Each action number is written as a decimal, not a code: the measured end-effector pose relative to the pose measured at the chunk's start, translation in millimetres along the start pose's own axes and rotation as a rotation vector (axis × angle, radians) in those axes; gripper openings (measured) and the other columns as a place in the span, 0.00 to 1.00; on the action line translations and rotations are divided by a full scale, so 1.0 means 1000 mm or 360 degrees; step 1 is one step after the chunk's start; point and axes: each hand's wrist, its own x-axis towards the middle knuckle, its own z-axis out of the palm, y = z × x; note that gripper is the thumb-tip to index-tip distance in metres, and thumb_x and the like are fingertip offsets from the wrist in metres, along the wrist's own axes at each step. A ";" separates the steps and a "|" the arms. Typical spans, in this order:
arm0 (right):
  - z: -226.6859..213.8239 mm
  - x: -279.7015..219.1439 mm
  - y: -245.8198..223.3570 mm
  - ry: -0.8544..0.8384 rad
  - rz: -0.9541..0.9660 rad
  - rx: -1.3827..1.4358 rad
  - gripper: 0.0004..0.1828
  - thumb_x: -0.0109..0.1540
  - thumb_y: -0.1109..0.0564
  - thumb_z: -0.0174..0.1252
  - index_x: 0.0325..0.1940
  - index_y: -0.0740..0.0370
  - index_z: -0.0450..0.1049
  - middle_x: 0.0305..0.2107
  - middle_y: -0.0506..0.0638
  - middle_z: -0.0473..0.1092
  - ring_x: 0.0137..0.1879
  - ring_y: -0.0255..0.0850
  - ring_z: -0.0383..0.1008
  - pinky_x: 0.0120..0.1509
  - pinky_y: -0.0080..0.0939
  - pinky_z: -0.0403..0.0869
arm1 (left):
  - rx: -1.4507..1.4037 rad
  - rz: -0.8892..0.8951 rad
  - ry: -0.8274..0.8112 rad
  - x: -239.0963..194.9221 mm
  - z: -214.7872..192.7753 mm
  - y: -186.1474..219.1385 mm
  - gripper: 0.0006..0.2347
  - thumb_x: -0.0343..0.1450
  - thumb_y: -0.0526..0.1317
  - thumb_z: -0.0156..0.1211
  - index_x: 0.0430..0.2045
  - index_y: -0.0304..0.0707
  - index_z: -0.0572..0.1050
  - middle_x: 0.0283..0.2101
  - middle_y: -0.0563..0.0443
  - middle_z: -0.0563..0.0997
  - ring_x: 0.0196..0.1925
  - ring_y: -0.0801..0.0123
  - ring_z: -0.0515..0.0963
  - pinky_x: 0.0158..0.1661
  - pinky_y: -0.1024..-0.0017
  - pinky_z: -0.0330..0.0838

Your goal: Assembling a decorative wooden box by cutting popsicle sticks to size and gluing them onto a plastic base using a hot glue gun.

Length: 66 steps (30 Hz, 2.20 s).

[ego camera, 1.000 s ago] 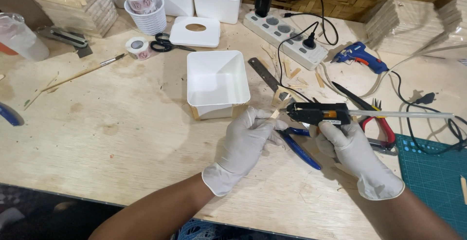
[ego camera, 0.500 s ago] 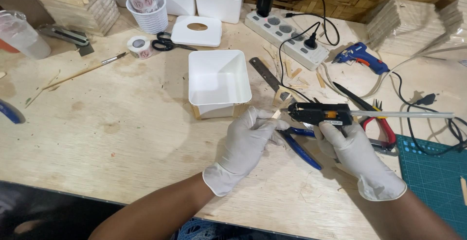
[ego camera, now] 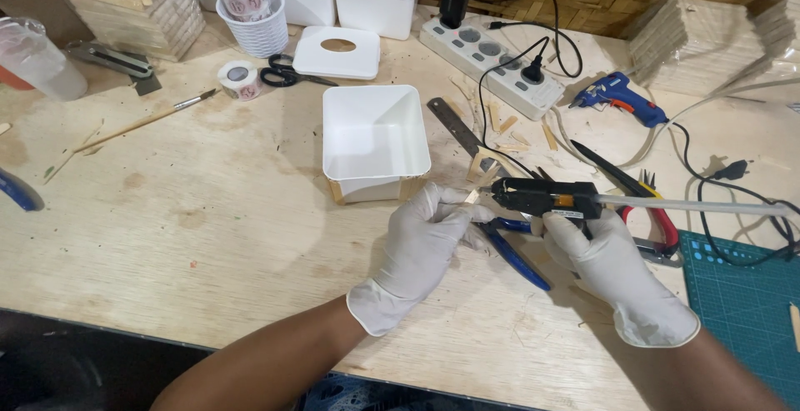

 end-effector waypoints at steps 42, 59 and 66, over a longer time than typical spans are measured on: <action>0.063 0.094 -0.055 0.0251 -0.1377 -0.2354 0.26 0.65 0.39 0.55 0.62 0.53 0.64 0.40 0.52 0.75 0.56 0.52 0.74 0.64 0.57 0.63 | -0.0105 0.0396 0.0476 -0.037 -0.125 0.006 0.12 0.62 0.32 0.76 0.38 0.34 0.84 0.35 0.47 0.86 0.36 0.74 0.81 0.39 0.76 0.78; 0.080 0.137 -0.066 0.0586 -0.1392 -0.1597 0.17 0.69 0.40 0.56 0.60 0.44 0.76 0.50 0.48 0.74 0.64 0.50 0.69 0.64 0.55 0.61 | -0.0032 0.0396 0.0468 -0.028 -0.091 0.009 0.10 0.61 0.33 0.77 0.34 0.37 0.86 0.27 0.47 0.84 0.29 0.77 0.79 0.35 0.77 0.77; 0.078 -0.041 -0.093 -0.0515 -0.0503 0.0222 0.11 0.65 0.53 0.60 0.43 0.58 0.85 0.34 0.50 0.78 0.46 0.37 0.70 0.58 0.40 0.69 | 0.0323 0.0555 0.0196 -0.023 -0.078 0.032 0.06 0.62 0.42 0.76 0.26 0.45 0.86 0.33 0.50 0.84 0.37 0.74 0.81 0.46 0.73 0.77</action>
